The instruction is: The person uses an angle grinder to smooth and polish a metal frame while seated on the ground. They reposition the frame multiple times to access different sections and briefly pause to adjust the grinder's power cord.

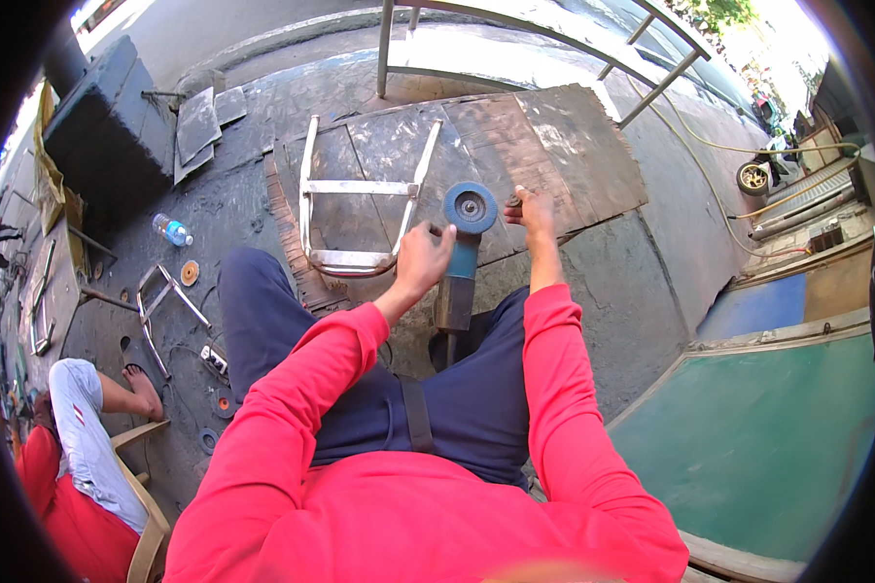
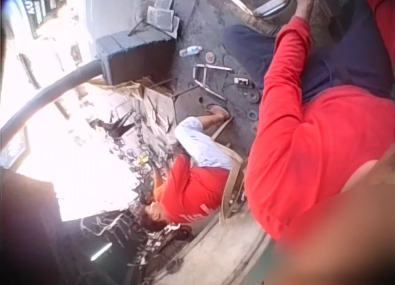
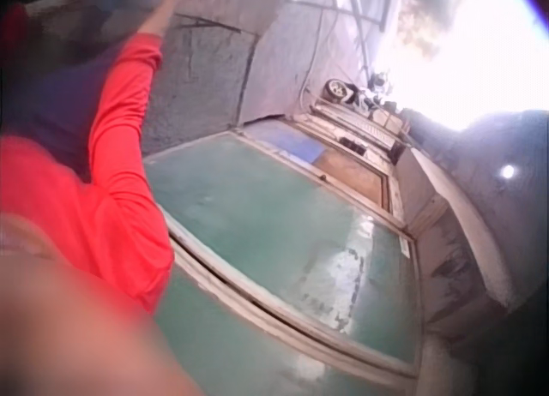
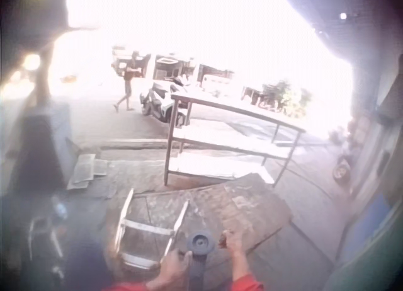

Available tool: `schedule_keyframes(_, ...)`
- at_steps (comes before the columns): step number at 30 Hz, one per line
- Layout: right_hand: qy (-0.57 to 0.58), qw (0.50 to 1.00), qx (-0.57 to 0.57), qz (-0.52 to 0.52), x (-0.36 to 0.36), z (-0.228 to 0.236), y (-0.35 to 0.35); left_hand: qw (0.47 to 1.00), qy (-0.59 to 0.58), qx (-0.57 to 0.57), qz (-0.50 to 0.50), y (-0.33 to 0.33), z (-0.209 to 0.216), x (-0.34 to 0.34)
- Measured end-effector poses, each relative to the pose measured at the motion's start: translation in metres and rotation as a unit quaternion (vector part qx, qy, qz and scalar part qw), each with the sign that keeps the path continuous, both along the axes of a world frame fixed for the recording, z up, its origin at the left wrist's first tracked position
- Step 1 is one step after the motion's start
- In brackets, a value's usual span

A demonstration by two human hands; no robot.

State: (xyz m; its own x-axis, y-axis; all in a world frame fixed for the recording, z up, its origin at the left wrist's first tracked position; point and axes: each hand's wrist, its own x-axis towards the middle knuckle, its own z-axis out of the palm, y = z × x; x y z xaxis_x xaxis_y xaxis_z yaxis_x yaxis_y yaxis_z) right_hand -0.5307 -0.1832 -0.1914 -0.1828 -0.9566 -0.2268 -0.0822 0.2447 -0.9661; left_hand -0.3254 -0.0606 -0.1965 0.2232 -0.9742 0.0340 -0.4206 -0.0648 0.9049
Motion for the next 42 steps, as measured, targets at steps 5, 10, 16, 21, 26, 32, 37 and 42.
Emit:
schedule_keyframes(5,-0.057,0.998,0.028,0.005,0.004,0.001,0.000,0.997,-0.043,0.064,0.012,-0.064,-0.009,-0.008)
schedule_keyframes(10,0.143,0.988,-0.050,-0.016,0.005,-0.008,0.002,0.936,0.314,0.158,0.020,-0.074,0.001,-0.009)
schedule_keyframes(16,0.192,0.976,-0.068,0.082,0.015,-0.011,0.007,0.899,0.418,0.128,0.034,-0.081,0.020,0.021)
schedule_keyframes(21,0.097,0.986,-0.060,0.120,0.033,0.012,0.017,0.904,0.386,0.146,0.116,-0.111,0.037,0.015)
schedule_keyframes(26,0.056,0.985,-0.070,0.150,0.049,0.015,0.025,0.935,0.278,0.206,0.082,-0.121,0.035,0.001)
schedule_keyframes(32,0.113,0.981,-0.051,0.148,0.051,0.006,0.024,0.970,0.171,0.169,-0.020,-0.091,0.007,0.005)
schedule_keyframes(37,0.173,0.966,-0.090,0.169,0.050,0.000,0.024,0.965,0.228,0.115,-0.054,-0.084,0.001,-0.001)
schedule_keyframes(42,0.179,0.965,-0.090,0.172,0.047,0.000,0.023,0.971,0.217,0.088,-0.039,-0.083,0.000,-0.013)
